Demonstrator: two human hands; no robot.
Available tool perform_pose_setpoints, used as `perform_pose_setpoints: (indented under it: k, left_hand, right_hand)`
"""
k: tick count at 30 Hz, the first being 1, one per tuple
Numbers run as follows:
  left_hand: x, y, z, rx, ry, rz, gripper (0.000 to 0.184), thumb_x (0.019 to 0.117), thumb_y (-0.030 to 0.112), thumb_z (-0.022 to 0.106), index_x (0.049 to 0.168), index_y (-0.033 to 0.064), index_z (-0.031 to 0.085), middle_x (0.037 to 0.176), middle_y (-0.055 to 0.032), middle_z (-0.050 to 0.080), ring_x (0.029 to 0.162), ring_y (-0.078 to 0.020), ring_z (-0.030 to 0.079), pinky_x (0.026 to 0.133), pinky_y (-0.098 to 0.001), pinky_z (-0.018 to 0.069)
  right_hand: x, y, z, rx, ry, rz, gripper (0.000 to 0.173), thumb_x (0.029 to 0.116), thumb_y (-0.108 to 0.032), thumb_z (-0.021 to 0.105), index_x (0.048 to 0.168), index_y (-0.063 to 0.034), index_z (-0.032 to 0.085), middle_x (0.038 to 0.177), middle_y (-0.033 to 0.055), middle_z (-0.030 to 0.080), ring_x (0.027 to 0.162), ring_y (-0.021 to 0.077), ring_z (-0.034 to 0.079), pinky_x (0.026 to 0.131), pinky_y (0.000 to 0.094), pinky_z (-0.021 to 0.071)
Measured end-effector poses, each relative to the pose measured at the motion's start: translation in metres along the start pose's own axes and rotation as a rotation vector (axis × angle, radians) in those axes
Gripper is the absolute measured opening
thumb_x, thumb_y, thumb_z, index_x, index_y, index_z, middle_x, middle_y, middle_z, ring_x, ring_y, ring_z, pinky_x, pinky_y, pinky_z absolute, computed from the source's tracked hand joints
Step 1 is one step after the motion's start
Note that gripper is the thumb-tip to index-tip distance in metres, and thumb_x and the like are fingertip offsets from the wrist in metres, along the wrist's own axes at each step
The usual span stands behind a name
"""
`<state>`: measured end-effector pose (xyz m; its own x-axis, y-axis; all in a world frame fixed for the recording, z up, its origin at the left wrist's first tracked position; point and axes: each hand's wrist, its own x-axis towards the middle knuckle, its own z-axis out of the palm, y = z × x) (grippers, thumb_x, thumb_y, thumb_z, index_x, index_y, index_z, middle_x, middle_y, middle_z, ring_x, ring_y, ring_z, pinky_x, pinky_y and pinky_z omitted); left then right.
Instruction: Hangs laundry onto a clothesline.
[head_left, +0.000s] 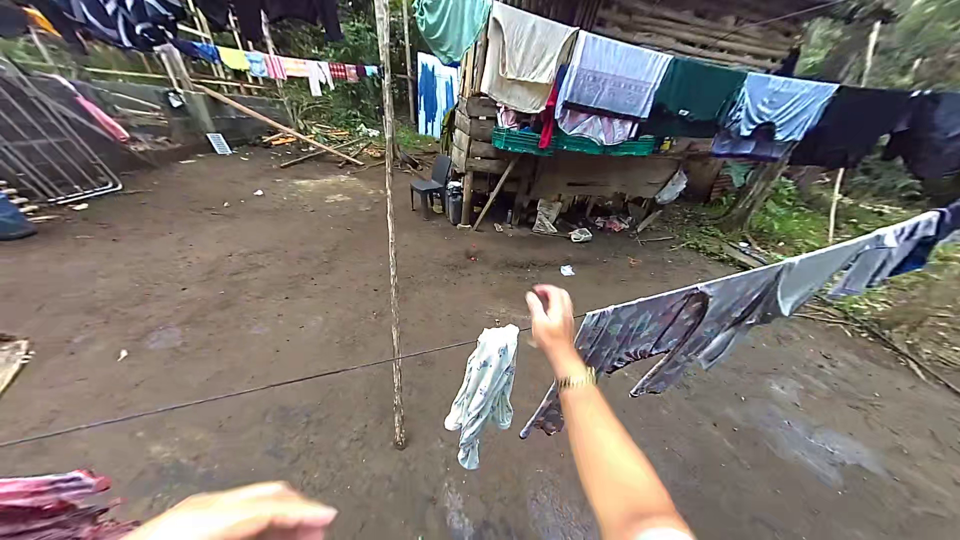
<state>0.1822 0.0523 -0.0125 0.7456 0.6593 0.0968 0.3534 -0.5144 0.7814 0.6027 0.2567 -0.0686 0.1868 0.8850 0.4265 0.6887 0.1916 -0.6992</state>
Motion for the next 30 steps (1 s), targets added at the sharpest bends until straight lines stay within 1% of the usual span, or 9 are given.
perform_pose_setpoints:
  k: [4, 7, 11, 15, 19, 23, 26, 28, 30]
  left_hand:
    - [0.081, 0.004, 0.02, -0.1, -0.084, 0.198, 0.046, 0.103, 0.048, 0.056, 0.132, 0.0134, 0.066, 0.116, 0.0001, 0.072, 0.104, -0.0069, 0.069, 0.091, -0.0258, 0.0588]
    - [0.125, 0.007, 0.042, -0.132, -0.157, 0.18, 0.045, 0.1022, 0.044, 0.058, 0.13, 0.0091, 0.066, 0.114, -0.0004, 0.071, 0.1, -0.0053, 0.068, 0.088, -0.0232, 0.0579]
    - [0.143, 0.002, 0.049, -0.165, -0.121, -0.018, 0.041, 0.0992, 0.033, 0.064, 0.131, 0.0075, 0.065, 0.116, 0.0005, 0.07, 0.1, -0.0057, 0.068, 0.089, -0.0243, 0.0576]
    - [0.149, -0.009, 0.05, -0.386, 0.233, -0.172, 0.043, 0.0966, 0.02, 0.061, 0.135, 0.0027, 0.058, 0.122, -0.0048, 0.068, 0.106, -0.0139, 0.069, 0.094, -0.0319, 0.0579]
    - [0.172, -0.003, 0.039, -0.89, 0.66, -0.313, 0.032, 0.11, 0.015, 0.041, 0.138, 0.003, 0.049, 0.12, -0.01, 0.068, 0.097, -0.0169, 0.072, 0.085, -0.03, 0.0596]
    - [0.203, 0.007, 0.029, -1.17, 0.83, -0.334, 0.038, 0.1117, 0.027, 0.039, 0.134, -0.0015, 0.049, 0.117, -0.0145, 0.066, 0.098, -0.0202, 0.071, 0.086, -0.0307, 0.0587]
    - [0.226, 0.009, 0.026, -1.25, 0.744, -0.26, 0.057, 0.1117, 0.046, 0.027, 0.142, 0.0005, 0.044, 0.125, -0.0176, 0.061, 0.106, -0.0244, 0.066, 0.091, -0.0362, 0.0552]
    - [0.248, 0.012, 0.031, -1.303, 0.758, -0.222, 0.044, 0.11, 0.045, 0.034, 0.12, 0.0079, 0.056, 0.096, -0.0101, 0.07, 0.081, -0.0179, 0.07, 0.071, -0.0335, 0.0604]
    - [0.265, 0.019, 0.037, -1.244, 0.879, -0.272, 0.012, 0.1044, 0.018, 0.053, 0.101, 0.0077, 0.057, 0.073, -0.0049, 0.063, 0.058, -0.0112, 0.062, 0.051, -0.0255, 0.0545]
  right_hand:
    - [0.077, -0.025, 0.024, -0.236, -0.749, 0.408, 0.083, 0.1031, -0.071, 0.025, 0.14, -0.0032, 0.056, 0.129, 0.0261, 0.061, 0.112, 0.038, 0.062, 0.095, 0.0549, 0.0492]
    - [0.068, -0.035, 0.04, -0.523, -0.916, 0.469, 0.069, 0.1042, -0.054, 0.05, 0.14, 0.0044, 0.055, 0.143, 0.0252, 0.055, 0.135, 0.0341, 0.053, 0.112, 0.0518, 0.0395]
    - [0.051, -0.036, 0.043, -0.449, -0.856, 0.677, 0.036, 0.1002, -0.032, 0.058, 0.115, -0.0003, 0.066, 0.104, 0.0166, 0.068, 0.088, 0.0241, 0.068, 0.077, 0.0401, 0.0559]
    - [0.06, -0.026, 0.04, -0.481, -1.041, 0.141, 0.029, 0.1044, -0.02, 0.053, 0.109, 0.005, 0.067, 0.106, 0.0186, 0.066, 0.094, 0.0244, 0.062, 0.086, 0.0478, 0.0476]
    - [0.051, -0.04, 0.017, 0.02, -0.579, -0.044, 0.022, 0.1025, -0.017, 0.06, 0.104, 0.0036, 0.068, 0.094, 0.0191, 0.067, 0.087, 0.0277, 0.064, 0.083, 0.0497, 0.0515]
    - [0.001, -0.062, -0.015, 0.471, -0.194, -0.36, 0.013, 0.0973, -0.008, 0.058, 0.104, -0.0006, 0.067, 0.083, 0.0045, 0.067, 0.075, 0.0092, 0.064, 0.072, 0.032, 0.0553]
    - [-0.037, -0.055, -0.018, 0.728, -0.194, -0.643, 0.017, 0.0956, -0.015, 0.059, 0.101, -0.0007, 0.066, 0.091, -0.0032, 0.068, 0.085, -0.0014, 0.064, 0.078, 0.0224, 0.0566]
    - [-0.059, -0.05, -0.012, 0.739, -0.337, -0.851, 0.028, 0.0984, -0.025, 0.063, 0.102, 0.0017, 0.07, 0.104, 0.0048, 0.07, 0.102, 0.0065, 0.065, 0.093, 0.0273, 0.0543]
    - [-0.074, -0.043, -0.003, 0.631, -0.445, -0.985, 0.018, 0.0917, -0.016, 0.065, 0.09, 0.0015, 0.069, 0.1, 0.0142, 0.07, 0.111, 0.0207, 0.063, 0.106, 0.0377, 0.0446]
